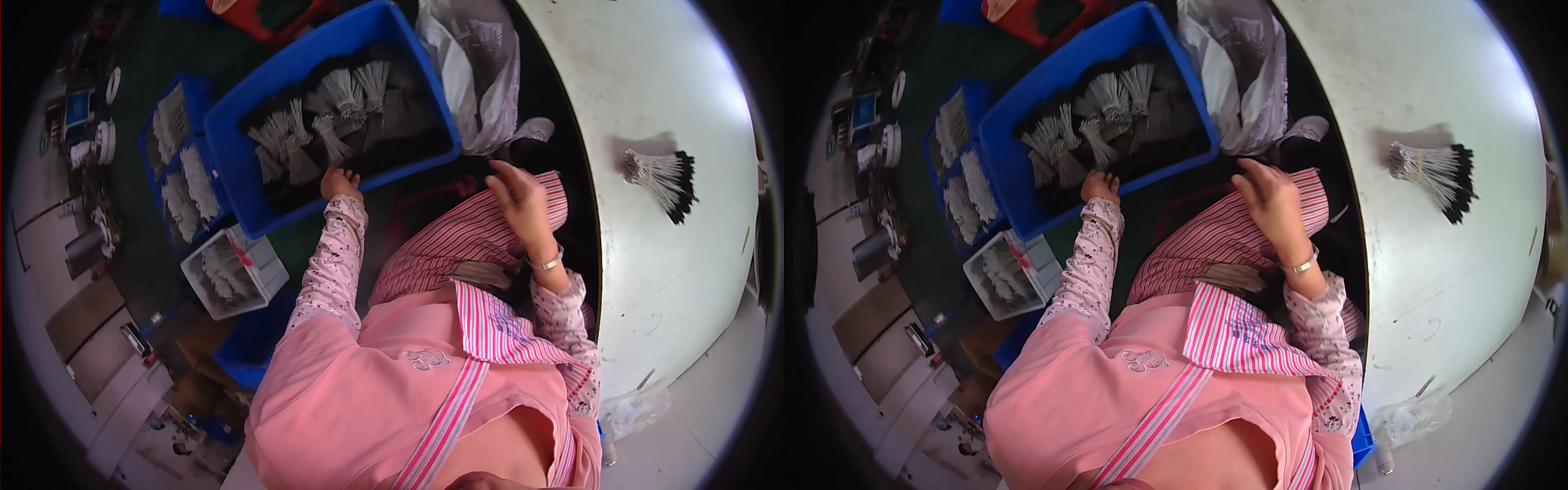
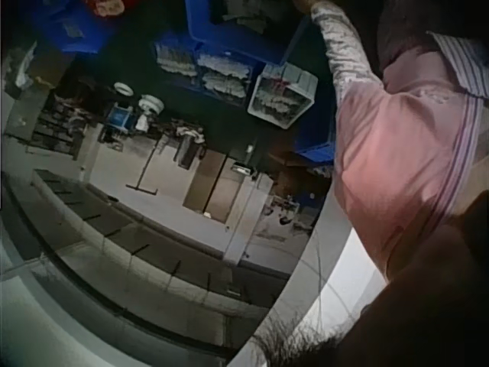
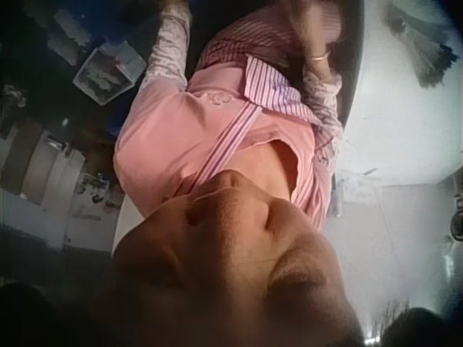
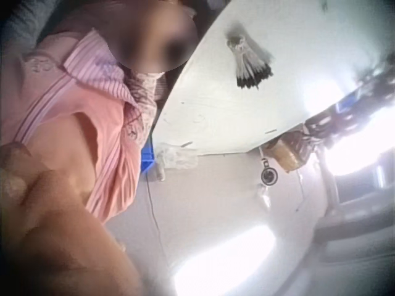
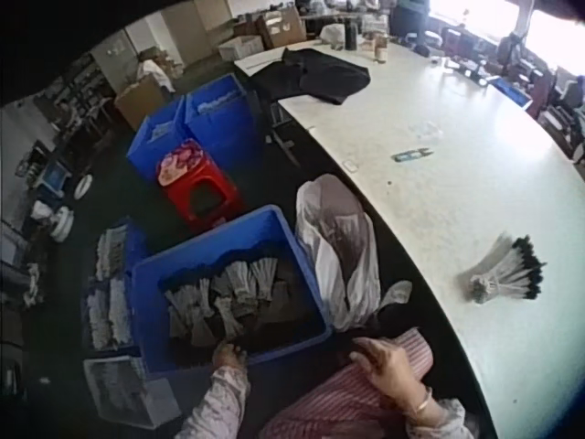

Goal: The person gathers bundles of black-bristled brushes from a blue bin, aligns them by hand, and secures them with rubber bands. The person places the finished bundles on the table.

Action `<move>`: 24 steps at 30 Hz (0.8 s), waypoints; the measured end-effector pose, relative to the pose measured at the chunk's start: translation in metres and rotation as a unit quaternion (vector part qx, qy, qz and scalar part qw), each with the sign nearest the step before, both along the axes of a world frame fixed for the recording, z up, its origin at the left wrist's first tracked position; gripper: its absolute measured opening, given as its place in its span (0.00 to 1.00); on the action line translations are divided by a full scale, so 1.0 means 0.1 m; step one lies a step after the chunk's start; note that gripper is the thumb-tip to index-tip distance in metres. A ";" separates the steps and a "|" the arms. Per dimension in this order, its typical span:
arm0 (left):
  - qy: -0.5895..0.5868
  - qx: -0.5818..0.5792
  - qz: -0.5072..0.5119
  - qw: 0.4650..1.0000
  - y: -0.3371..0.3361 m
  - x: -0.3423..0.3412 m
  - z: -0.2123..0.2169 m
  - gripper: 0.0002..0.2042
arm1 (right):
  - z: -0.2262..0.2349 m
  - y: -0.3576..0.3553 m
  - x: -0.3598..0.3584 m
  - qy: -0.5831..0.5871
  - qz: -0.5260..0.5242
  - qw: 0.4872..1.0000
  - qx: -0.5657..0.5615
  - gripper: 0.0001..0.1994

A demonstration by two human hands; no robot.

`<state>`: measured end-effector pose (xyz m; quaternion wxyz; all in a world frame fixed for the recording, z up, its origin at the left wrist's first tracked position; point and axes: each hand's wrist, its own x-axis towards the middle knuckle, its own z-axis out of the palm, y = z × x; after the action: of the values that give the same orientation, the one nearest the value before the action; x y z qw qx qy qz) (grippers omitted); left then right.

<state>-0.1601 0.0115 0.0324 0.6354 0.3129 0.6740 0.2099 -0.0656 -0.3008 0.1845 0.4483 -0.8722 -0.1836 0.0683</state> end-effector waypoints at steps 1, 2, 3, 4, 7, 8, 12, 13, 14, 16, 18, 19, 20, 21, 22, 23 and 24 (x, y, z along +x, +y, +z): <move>-0.007 0.000 0.004 1.000 0.07 0.01 -0.06 0.15 | -0.14 0.07 0.05 -0.059 0.067 0.995 -0.051 0.12; -0.013 0.000 0.006 1.000 0.14 0.04 -0.13 0.15 | -0.22 0.11 0.03 -0.087 0.087 0.988 -0.091 0.11; -0.038 0.001 -0.030 0.999 0.21 0.10 -0.22 0.14 | -0.28 0.16 0.02 -0.117 0.104 0.979 -0.131 0.10; -0.061 0.003 -0.067 0.996 0.28 0.14 -0.33 0.14 | -0.32 0.20 0.01 -0.145 0.122 0.967 -0.170 0.09; -0.012 0.014 -0.136 0.990 0.23 0.60 -0.47 0.16 | -0.36 0.22 -0.02 -0.124 0.027 0.979 -0.156 0.07; 0.037 0.082 -0.235 0.968 0.36 0.65 -0.79 0.18 | -0.35 0.24 0.00 -0.127 0.032 0.981 -0.141 0.06; 0.245 0.259 -0.298 0.886 0.27 0.94 -1.15 0.25 | -0.41 0.25 0.02 -0.149 0.017 0.985 -0.087 0.05; 0.296 0.281 -0.237 0.882 0.11 1.12 -0.89 0.26 | -0.41 0.24 0.00 -0.157 0.000 0.985 -0.077 0.05; 0.358 0.341 -0.243 0.835 0.14 1.20 -0.79 0.30 | -0.40 0.26 0.00 -0.162 -0.004 0.985 -0.063 0.04; 0.399 0.356 -0.274 0.799 0.26 1.39 -0.57 0.32 | -0.42 0.27 0.00 -0.167 -0.008 0.984 -0.057 0.04; 0.455 0.287 -0.317 0.781 0.43 1.60 -0.43 0.37 | -0.44 0.30 0.01 -0.173 -0.005 0.984 -0.046 0.04; 0.447 0.226 -0.363 0.786 0.59 1.69 -0.46 0.39 | -0.43 0.32 0.02 -0.175 0.001 0.984 -0.044 0.04; 0.436 0.166 -0.409 0.785 0.79 1.77 -0.51 0.41 | -0.42 0.35 0.04 -0.178 0.006 0.983 -0.042 0.04; 0.419 0.104 -0.462 0.774 0.90 1.84 -0.57 0.44 | -0.42 0.34 0.04 -0.178 0.002 0.983 -0.047 0.04; 0.409 0.106 -0.511 0.749 0.92 1.87 -0.57 0.50 | -0.42 0.32 0.03 -0.172 -0.005 0.984 -0.048 0.04; 0.413 0.117 -0.549 0.717 0.98 1.97 -0.58 0.48 | -0.44 0.33 0.02 -0.169 0.002 0.985 -0.042 0.05; 0.431 0.140 -0.564 0.690 1.03 1.98 -0.53 0.46 | -0.47 0.33 -0.01 -0.167 0.001 0.985 -0.037 0.06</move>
<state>0.0383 0.1146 -0.0206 0.2224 0.7759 0.5329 -0.2541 -0.0661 -0.2678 0.1371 0.3783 -0.8874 -0.2536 -0.0712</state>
